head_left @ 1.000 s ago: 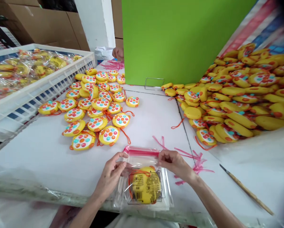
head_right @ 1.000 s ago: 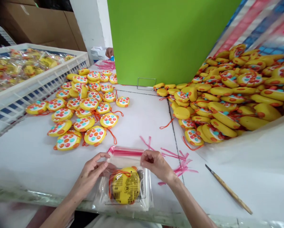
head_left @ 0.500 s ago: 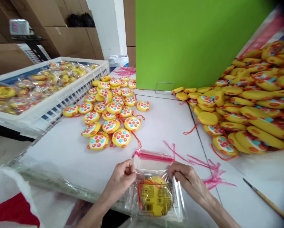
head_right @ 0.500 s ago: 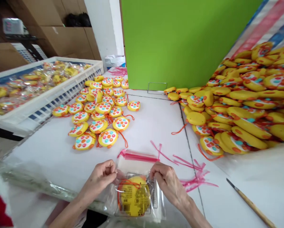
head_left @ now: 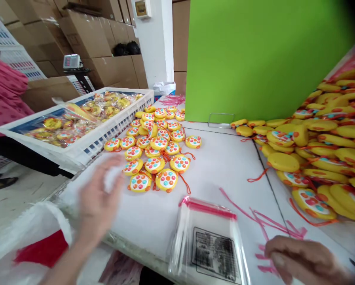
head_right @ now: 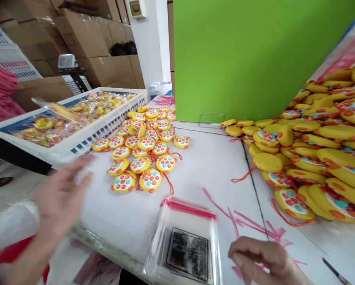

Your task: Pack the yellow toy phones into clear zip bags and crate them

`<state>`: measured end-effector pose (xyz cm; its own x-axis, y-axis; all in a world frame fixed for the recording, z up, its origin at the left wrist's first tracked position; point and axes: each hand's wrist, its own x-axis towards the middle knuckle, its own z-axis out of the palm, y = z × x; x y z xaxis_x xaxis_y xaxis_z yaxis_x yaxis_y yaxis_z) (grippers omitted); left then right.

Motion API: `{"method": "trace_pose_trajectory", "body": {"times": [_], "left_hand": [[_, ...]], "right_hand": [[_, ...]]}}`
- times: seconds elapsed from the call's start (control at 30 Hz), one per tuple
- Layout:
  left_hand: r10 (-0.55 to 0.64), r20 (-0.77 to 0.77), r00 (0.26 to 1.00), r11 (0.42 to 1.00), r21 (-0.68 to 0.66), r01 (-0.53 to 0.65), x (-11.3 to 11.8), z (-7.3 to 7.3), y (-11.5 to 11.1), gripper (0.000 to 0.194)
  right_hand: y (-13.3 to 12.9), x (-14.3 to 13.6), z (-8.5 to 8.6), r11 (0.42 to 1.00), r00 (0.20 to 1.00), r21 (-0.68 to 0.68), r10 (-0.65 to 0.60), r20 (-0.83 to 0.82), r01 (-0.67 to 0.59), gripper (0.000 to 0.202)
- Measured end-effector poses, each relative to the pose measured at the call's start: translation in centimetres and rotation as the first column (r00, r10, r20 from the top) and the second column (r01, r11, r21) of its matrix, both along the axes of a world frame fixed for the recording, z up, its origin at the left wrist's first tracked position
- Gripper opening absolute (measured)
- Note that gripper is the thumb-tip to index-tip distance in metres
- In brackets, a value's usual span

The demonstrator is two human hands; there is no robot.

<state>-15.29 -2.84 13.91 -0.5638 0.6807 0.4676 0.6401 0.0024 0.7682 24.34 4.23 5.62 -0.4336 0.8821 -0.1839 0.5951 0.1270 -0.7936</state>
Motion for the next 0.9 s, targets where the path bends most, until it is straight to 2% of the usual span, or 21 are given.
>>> {"method": "trace_pose_trajectory", "body": {"times": [0.03,0.07,0.1,0.17,0.23,0.3,0.37,0.4,0.47,0.5,0.6,0.7,0.77,0.83,0.9], "left_hand": [[-0.177,-0.066,0.982,0.977,-0.130,0.168,2.2,-2.3,-0.3,0.019],[-0.348,-0.102,0.932,0.920,-0.228,0.318,4.5,-4.7,-0.6,0.016],[-0.464,-0.120,0.878,0.859,-0.305,0.412,6.8,-7.1,-1.0,0.016],[-0.614,-0.133,0.778,0.742,-0.432,0.512,10.8,-10.9,-1.4,0.024],[-0.666,-0.142,0.732,0.684,-0.508,0.523,13.7,-13.1,-1.5,0.029],[-0.657,-0.194,0.729,0.688,-0.550,0.474,15.3,-14.1,-1.1,0.031],[-0.651,-0.258,0.714,0.700,-0.567,0.433,15.9,-14.7,-0.6,0.028],[-0.653,-0.283,0.703,0.704,-0.569,0.425,16.1,-15.0,-0.4,0.024],[-0.653,-0.321,0.686,0.720,-0.545,0.431,16.2,-15.6,-0.1,0.018],[-0.648,-0.338,0.683,0.733,-0.521,0.437,16.2,-15.9,-0.1,0.019],[-0.635,-0.363,0.682,0.757,-0.469,0.456,16.4,-16.6,-0.1,0.018],[-0.622,-0.373,0.688,0.773,-0.430,0.465,16.7,-17.5,0.1,0.004],[-0.592,-0.397,0.701,0.800,-0.397,0.451,17.0,-18.2,0.4,0.008],[-0.589,-0.384,0.711,0.799,-0.407,0.442,17.2,-19.1,0.6,0.013],[-0.618,-0.338,0.710,0.770,-0.445,0.457,17.3,-19.9,0.7,0.027]], "right_hand": [[0.6,-0.1,0.0,1.000,1.000,-0.020,-0.012,-0.029,0.012,0.037],[1.0,-0.1,0.0,1.000,0.999,-0.019,-0.023,-0.029,0.023,0.037],[1.4,0.2,0.0,0.999,0.999,-0.006,-0.032,-0.011,0.031,0.041],[1.5,1.1,0.0,0.999,1.000,-0.023,-0.027,-0.007,0.027,0.057],[1.4,2.0,0.3,0.997,0.997,-0.080,-0.013,-0.073,0.007,0.064],[1.4,1.8,0.9,0.999,0.997,-0.007,-0.050,-0.059,0.049,0.066],[1.7,-0.1,1.9,0.985,0.998,0.163,-0.054,0.023,0.049,0.059],[1.8,-1.7,2.4,0.974,0.999,0.226,-0.017,0.045,0.006,0.053],[2.2,-6.1,3.3,0.960,0.980,0.197,0.199,0.029,-0.201,0.037],[2.5,-8.6,3.6,0.933,0.960,0.227,0.277,0.044,-0.279,0.033],[3.7,-15.8,3.1,0.769,0.878,0.425,0.429,0.211,-0.478,0.041],[5.6,-21.2,0.9,0.602,0.765,0.473,0.481,0.429,-0.643,0.068],[6.8,-23.5,-0.8,0.495,0.702,0.498,0.476,0.531,-0.712,0.070],[7.7,-24.7,-2.0,0.399,0.672,0.542,0.466,0.576,-0.740,0.058],[8.2,-25.1,-2.6,0.352,0.671,0.574,0.464,0.579,-0.739,0.048]]}}
